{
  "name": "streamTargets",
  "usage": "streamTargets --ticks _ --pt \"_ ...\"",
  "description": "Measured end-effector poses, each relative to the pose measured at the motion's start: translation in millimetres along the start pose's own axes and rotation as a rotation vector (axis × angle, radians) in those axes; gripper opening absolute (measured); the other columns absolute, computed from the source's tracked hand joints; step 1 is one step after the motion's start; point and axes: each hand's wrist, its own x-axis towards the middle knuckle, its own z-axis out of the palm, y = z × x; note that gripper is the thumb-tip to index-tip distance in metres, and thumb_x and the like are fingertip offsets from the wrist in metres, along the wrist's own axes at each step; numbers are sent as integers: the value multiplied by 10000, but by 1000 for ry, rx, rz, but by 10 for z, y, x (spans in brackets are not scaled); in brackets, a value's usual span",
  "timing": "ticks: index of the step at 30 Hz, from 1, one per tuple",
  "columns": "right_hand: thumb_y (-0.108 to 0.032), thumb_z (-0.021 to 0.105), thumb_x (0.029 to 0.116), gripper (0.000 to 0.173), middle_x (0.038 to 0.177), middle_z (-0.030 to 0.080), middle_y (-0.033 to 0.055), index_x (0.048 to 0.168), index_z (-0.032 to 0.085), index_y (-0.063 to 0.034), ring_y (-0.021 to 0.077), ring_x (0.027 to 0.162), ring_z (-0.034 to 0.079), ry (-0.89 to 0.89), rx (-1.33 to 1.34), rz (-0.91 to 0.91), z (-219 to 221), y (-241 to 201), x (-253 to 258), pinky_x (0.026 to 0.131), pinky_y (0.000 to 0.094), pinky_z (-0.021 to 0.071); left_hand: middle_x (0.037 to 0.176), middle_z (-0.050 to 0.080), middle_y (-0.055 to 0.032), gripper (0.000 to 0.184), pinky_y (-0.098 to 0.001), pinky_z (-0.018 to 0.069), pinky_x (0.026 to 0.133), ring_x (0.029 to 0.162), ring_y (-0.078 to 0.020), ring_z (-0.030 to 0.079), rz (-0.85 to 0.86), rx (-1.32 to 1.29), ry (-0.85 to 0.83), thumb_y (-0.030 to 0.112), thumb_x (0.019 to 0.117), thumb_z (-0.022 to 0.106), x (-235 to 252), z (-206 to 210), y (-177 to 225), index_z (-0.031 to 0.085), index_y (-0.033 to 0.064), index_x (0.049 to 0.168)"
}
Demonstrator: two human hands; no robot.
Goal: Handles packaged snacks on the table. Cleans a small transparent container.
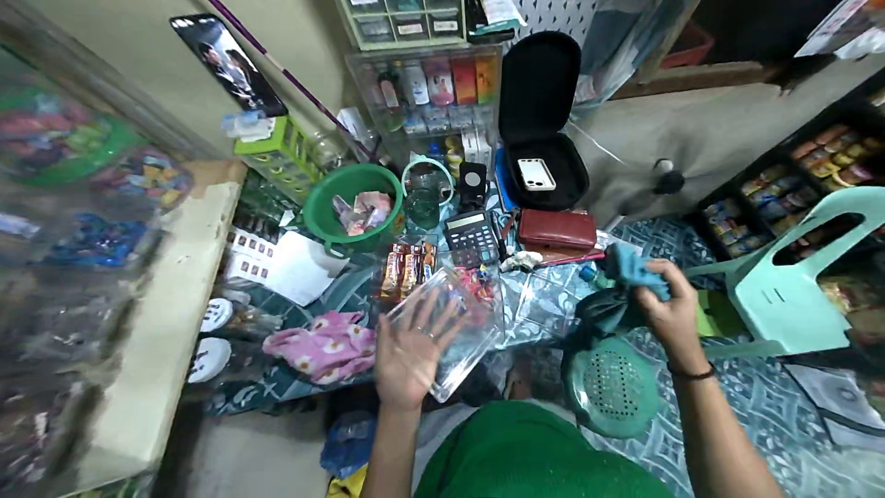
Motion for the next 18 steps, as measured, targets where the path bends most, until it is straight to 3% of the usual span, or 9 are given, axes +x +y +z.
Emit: streamTargets --ticks 2,5,8,11,12,14,18 --pt "-150 605 913 268 1075 675 7 1106 648 30 -31 999 620 78 66 59 -60 11 51 918 213 534 1471 536 -162 717 -585 523 988 1291 -387 577 38 -33 32 589 1053 156 -95 -140 88 432 94 1493" --pt "-143 571 943 267 1085 660 -13 1142 613 30 -40 992 616 156 100 130 -66 68 62 920 215 537 1467 534 -175 674 -604 522 982 1287 -406 576 109 -50 76 580 1054 250 -253 -387 162 450 96 1478" --pt "-101 531 980 279 1103 637 67 1172 565 98 -9 1030 611 279 84 168 66 293 0 951 215 520 1450 558 -144 671 -566 529 989 1274 -370 595 171 -11 119 573 1060 196 -415 -549 205 452 116 1478" --pt "-90 467 1007 418 1281 567 281 1310 468 198 165 1218 571 330 45 266 302 677 -228 1068 273 453 1434 576 -139 670 -549 537 985 1258 -365 607 235 -3 189 542 1066 121 -565 -646 233 462 124 1463" --pt "-107 456 1005 483 1369 523 341 1374 433 205 253 1307 536 275 11 322 367 816 -340 1129 321 412 1427 578 -144 678 -557 541 977 1252 -375 609 259 -17 222 540 1066 97 -612 -672 248 456 115 1454" --pt "-155 483 1003 517 1421 484 381 1395 452 181 408 1376 474 39 -140 409 445 1103 -573 1179 457 359 1426 574 -143 677 -570 530 989 1264 -381 598 310 -41 259 535 1066 91 -722 -729 302 439 112 1464" --pt "-213 659 946 562 1537 367 372 1411 533 76 560 1433 339 -426 -418 435 549 1343 -762 1167 667 288 1471 524 -138 700 -562 503 1021 1302 -361 565 435 1 362 515 1061 29 -968 -847 463 352 88 1512"
